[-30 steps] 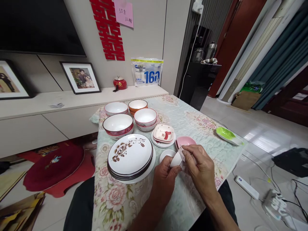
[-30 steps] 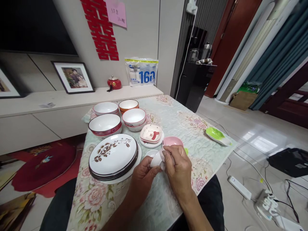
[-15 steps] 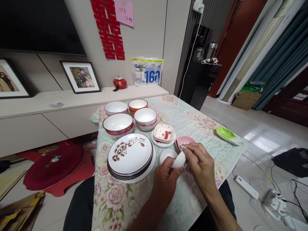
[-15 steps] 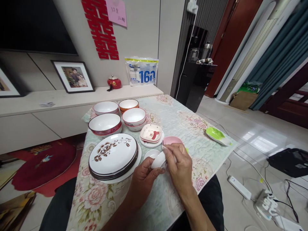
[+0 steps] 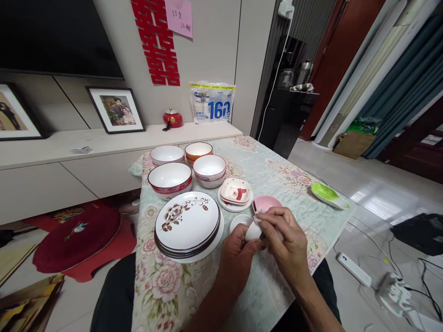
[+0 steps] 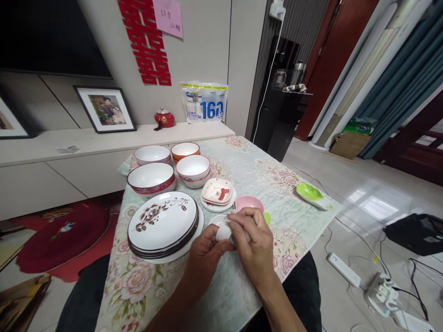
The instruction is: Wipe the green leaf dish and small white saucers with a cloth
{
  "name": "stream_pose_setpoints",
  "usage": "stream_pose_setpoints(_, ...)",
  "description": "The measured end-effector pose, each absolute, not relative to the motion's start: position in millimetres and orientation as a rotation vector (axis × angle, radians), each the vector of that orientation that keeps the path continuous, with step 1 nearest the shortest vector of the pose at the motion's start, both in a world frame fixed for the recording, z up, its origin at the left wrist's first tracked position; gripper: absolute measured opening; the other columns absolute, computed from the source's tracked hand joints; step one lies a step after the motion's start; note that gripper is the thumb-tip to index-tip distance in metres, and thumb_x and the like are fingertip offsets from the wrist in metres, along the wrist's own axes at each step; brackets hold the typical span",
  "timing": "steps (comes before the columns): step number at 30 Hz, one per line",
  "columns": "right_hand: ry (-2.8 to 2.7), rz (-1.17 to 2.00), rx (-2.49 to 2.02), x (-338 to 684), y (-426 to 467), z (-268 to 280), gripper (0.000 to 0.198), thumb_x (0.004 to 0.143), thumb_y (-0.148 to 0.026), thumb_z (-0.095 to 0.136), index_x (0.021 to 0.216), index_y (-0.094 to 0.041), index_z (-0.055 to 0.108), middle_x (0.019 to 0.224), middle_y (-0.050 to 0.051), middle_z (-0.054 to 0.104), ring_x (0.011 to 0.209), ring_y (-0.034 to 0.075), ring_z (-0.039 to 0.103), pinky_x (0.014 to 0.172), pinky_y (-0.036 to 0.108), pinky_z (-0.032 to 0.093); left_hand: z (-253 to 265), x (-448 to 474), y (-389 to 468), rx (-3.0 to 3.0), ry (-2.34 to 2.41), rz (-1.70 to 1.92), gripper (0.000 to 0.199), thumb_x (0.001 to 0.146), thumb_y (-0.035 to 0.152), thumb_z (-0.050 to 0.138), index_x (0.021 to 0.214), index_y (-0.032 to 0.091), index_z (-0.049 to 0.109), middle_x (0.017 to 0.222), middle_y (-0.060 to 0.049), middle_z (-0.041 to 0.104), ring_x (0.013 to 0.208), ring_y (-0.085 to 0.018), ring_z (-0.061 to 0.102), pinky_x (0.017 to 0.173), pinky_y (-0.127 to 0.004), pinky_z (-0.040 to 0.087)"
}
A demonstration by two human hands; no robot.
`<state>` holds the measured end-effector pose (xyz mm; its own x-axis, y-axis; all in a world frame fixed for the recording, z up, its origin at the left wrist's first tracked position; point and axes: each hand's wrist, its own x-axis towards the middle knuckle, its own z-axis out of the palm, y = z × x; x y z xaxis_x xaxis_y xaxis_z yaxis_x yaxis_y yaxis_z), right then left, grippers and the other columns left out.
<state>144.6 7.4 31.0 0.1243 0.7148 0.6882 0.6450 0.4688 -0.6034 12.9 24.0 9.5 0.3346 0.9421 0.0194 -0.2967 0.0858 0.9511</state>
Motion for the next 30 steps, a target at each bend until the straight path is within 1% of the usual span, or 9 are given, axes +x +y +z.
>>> stream_pose_setpoints(2,-1.449,0.149,-1.258,150,10,26,0.016,0.096,-0.019,0.063,0.104,-0.024,0.074,0.099,0.005,0.063,0.097,0.018,0.062,0.081,0.032,0.05,9,13,23,1.052,0.751,1.055,0.008,0.074,0.017,0.068,0.078,0.017,0.061,0.071,0.002,0.062,0.068,-0.014,0.051,0.065,-0.025,0.042)
stream_pose_setpoints(5,-1.388,0.133,-1.279,145,9,21,0.015,0.095,-0.019,0.064,0.103,-0.025,0.074,0.099,0.004,0.063,0.097,0.018,0.062,0.082,0.032,0.05,8,14,24,0.987,0.716,1.057,0.011,0.075,0.02,0.07,0.081,0.016,0.062,0.072,0.002,0.063,0.069,-0.014,0.054,0.067,-0.026,0.045)
stream_pose_setpoints(9,-1.582,-0.006,-1.197,135,2,25,0.021,0.094,-0.012,0.062,0.105,-0.023,0.075,0.099,0.006,0.061,0.094,0.018,0.06,0.079,0.032,0.051,6,15,27,0.907,0.646,1.103,0.018,0.077,0.027,0.075,0.081,0.016,0.062,0.073,0.001,0.064,0.069,-0.014,0.057,0.068,-0.027,0.049)
stream_pose_setpoints(11,-1.668,-0.014,-1.149,138,2,28,0.022,0.094,-0.01,0.06,0.105,-0.023,0.074,0.098,0.006,0.061,0.094,0.019,0.06,0.079,0.033,0.051,5,16,26,0.874,0.625,1.105,0.019,0.077,0.028,0.077,0.081,0.016,0.062,0.072,0.002,0.064,0.068,-0.014,0.058,0.067,-0.027,0.051)
stream_pose_setpoints(13,-1.655,0.036,-1.171,144,3,29,0.02,0.094,-0.011,0.06,0.102,-0.023,0.074,0.097,0.006,0.061,0.094,0.019,0.061,0.079,0.033,0.051,5,17,25,0.85,0.62,1.076,0.019,0.076,0.026,0.077,0.083,0.015,0.064,0.072,0.002,0.064,0.067,-0.014,0.06,0.066,-0.028,0.053)
stream_pose_setpoints(17,-1.525,0.082,-1.267,152,6,26,0.013,0.094,-0.015,0.063,0.098,-0.023,0.072,0.096,0.005,0.062,0.093,0.019,0.062,0.079,0.033,0.051,3,18,23,0.839,0.612,1.049,0.022,0.078,0.027,0.076,0.091,0.012,0.067,0.082,-0.002,0.068,0.072,-0.016,0.065,0.065,-0.03,0.059)
stream_pose_setpoints(23,-1.752,-0.004,-1.208,149,3,32,0.017,0.094,-0.012,0.059,0.097,-0.023,0.072,0.096,0.006,0.059,0.092,0.02,0.059,0.077,0.035,0.051,1,17,25,0.812,0.589,1.062,0.029,0.078,0.032,0.079,0.093,0.011,0.065,0.084,-0.004,0.069,0.069,-0.015,0.065,0.059,-0.027,0.059)
stream_pose_setpoints(26,-1.721,0.029,-1.267,154,3,33,0.015,0.096,-0.015,0.059,0.096,-0.022,0.071,0.095,0.006,0.058,0.089,0.019,0.059,0.076,0.034,0.051,3,19,25,0.819,0.592,1.053,0.031,0.075,0.033,0.08,0.093,0.011,0.067,0.083,-0.003,0.068,0.068,-0.015,0.064,0.056,-0.027,0.059)
stream_pose_setpoints(30,-1.685,0.063,-1.29,158,1,32,0.014,0.096,-0.015,0.058,0.096,-0.022,0.07,0.095,0.006,0.057,0.088,0.018,0.058,0.073,0.032,0.05,6,20,25,0.816,0.602,1.045,0.033,0.074,0.034,0.08,0.093,0.01,0.068,0.083,-0.004,0.067,0.07,-0.015,0.064,0.056,-0.027,0.06)
